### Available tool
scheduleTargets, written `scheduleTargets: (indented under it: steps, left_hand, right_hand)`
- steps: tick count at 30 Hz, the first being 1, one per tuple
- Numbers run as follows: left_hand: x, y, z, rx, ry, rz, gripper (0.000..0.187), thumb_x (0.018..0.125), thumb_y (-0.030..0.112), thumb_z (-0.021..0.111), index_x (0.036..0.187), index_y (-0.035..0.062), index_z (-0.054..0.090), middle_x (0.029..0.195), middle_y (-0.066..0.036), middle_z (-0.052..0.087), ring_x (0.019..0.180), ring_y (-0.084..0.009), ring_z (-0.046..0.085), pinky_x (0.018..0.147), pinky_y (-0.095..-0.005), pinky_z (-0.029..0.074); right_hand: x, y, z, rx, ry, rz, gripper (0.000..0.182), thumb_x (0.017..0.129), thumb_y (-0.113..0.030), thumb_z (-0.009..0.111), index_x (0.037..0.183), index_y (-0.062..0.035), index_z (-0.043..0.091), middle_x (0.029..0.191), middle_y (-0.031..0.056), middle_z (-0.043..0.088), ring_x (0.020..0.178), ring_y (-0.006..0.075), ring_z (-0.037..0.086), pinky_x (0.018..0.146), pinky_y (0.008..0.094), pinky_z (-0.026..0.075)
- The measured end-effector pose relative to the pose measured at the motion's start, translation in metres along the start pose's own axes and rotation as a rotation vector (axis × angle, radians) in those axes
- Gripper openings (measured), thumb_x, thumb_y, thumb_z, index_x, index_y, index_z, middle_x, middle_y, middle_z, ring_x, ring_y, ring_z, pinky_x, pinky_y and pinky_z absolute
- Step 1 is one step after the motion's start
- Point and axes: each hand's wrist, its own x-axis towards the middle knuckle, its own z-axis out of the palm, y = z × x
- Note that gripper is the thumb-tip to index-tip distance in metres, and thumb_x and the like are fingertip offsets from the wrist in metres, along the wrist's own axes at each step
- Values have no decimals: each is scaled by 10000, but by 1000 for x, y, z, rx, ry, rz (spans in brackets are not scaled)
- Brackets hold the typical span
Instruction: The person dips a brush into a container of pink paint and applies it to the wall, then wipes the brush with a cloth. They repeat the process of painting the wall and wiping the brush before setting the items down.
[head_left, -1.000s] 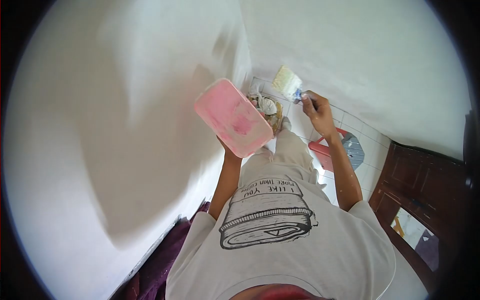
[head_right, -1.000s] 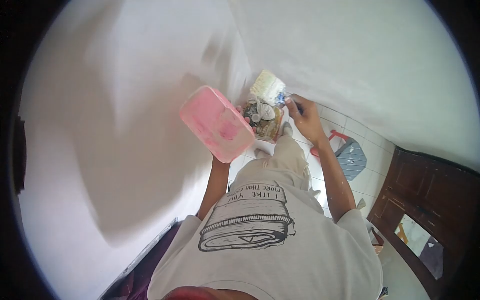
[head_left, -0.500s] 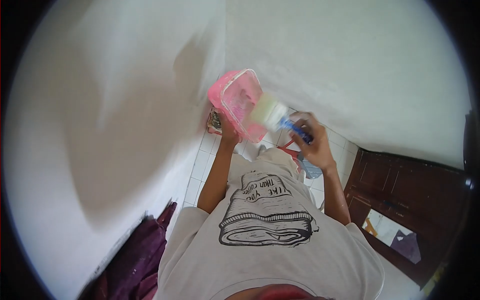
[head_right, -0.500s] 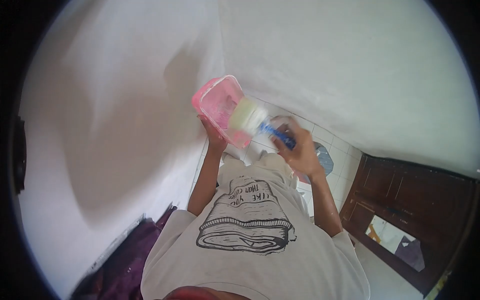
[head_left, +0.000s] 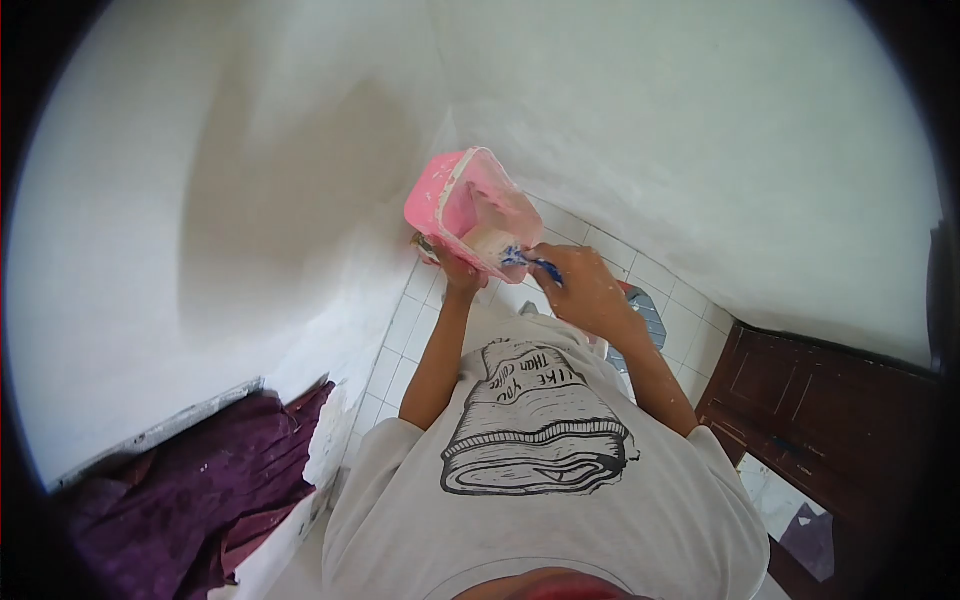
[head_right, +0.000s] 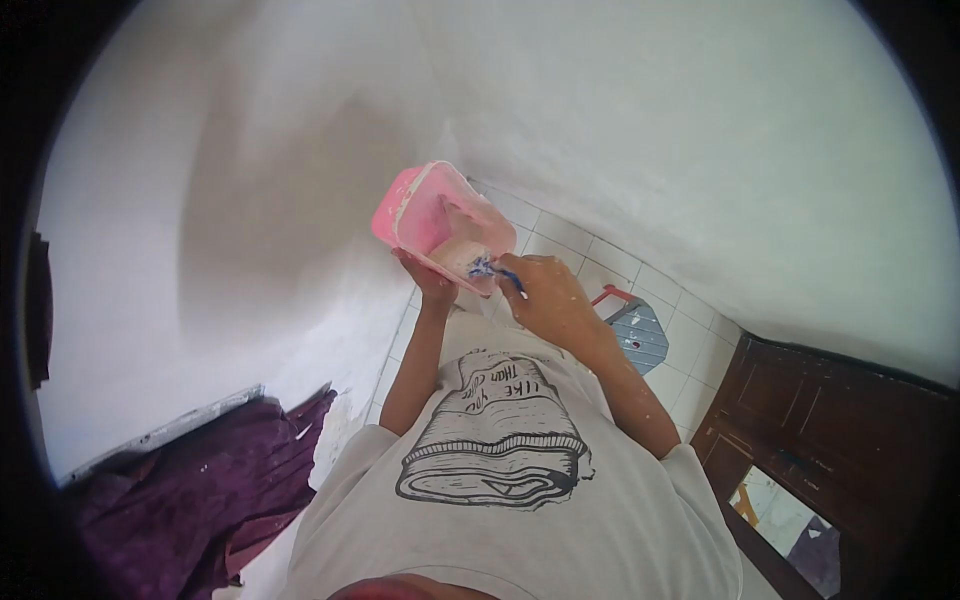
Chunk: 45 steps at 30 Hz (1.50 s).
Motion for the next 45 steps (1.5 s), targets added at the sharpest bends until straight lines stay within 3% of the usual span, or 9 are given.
scheduleTargets:
  steps: [6, 12, 20, 24, 28, 36, 39, 41, 45]
  left_hand:
    - [-45, -22, 43, 258, 389, -177, 862, 944, 752, 280, 1521, 113, 246, 1465, -117, 415, 1356, -264, 431, 1106, -453, 398]
    - [-106, -25, 16, 281, 511, -297, 883, 933, 717, 430, 1488, 49, 273, 1418, -101, 449, 1314, -234, 437, 1111, -410, 363]
    - [-129, -26, -15, 313, 461, -320, 900, 933, 740, 371, 1515, 63, 253, 1439, -113, 453, 1328, -260, 459, 1098, -430, 406]
    - [-129, 1, -13, 234, 476, -342, 712, 1020, 606, 366, 1400, 5, 365, 1323, -103, 482, 1244, -194, 452, 1064, -370, 380]
    - [-132, 36, -20, 213, 490, -317, 709, 1004, 626, 395, 1350, 8, 426, 1279, -98, 517, 1186, -192, 492, 1036, -368, 397]
    - [-179, 149, -56, 786, 333, -337, 819, 967, 685, 415, 1297, -59, 506, 1219, -114, 583, 1113, -219, 544, 1001, -374, 421]
    - [-197, 143, -103, 598, 596, -382, 795, 986, 664, 387, 1309, -51, 514, 1239, -124, 590, 1156, -222, 544, 1018, -369, 425]
    - [-201, 164, -109, 410, 514, -337, 795, 995, 656, 369, 1346, -47, 485, 1276, -128, 574, 1188, -222, 539, 1040, -373, 417]
    - [-235, 193, -133, 88, 524, -392, 799, 1014, 628, 344, 1433, -51, 392, 1394, -133, 507, 1259, -217, 523, 1091, -375, 398]
  right_hand:
    - [-28, 28, -1, 124, 48, 109, 205, 904, -119, 643, 1058, 10, 681, 800, 243, 667, 662, 424, 625, 614, 441, 472]
    - [-45, 42, -21, 259, -184, 170, 239, 902, -135, 654, 1106, -15, 686, 806, 237, 669, 644, 402, 622, 601, 410, 469]
    - [-67, 55, 15, 94, -243, -63, 225, 890, -135, 674, 1068, 0, 704, 890, 222, 692, 744, 380, 661, 683, 394, 511]
    - [-64, 10, 23, 110, -21, 88, 232, 881, -121, 675, 1076, 0, 701, 912, 213, 704, 771, 383, 669, 713, 403, 518]
    - [-70, -10, 73, 135, -110, 92, 235, 886, -129, 675, 1079, 1, 707, 896, 203, 709, 753, 370, 673, 694, 400, 517]
    - [-73, -96, 153, 130, -60, 169, 228, 865, -140, 699, 1052, -12, 726, 863, 227, 700, 710, 363, 668, 691, 400, 520]
    - [-82, -108, 183, 145, -137, 132, 215, 870, -133, 694, 1045, -11, 721, 867, 216, 699, 696, 346, 666, 670, 394, 512]
    - [-84, -114, 193, 155, -150, 49, 210, 873, -128, 689, 1044, -8, 716, 859, 214, 696, 688, 335, 664, 655, 391, 507]
    - [-92, -118, 213, 135, -135, 128, 206, 917, -142, 687, 1040, 22, 666, 751, 137, 665, 635, 154, 601, 615, 300, 469]
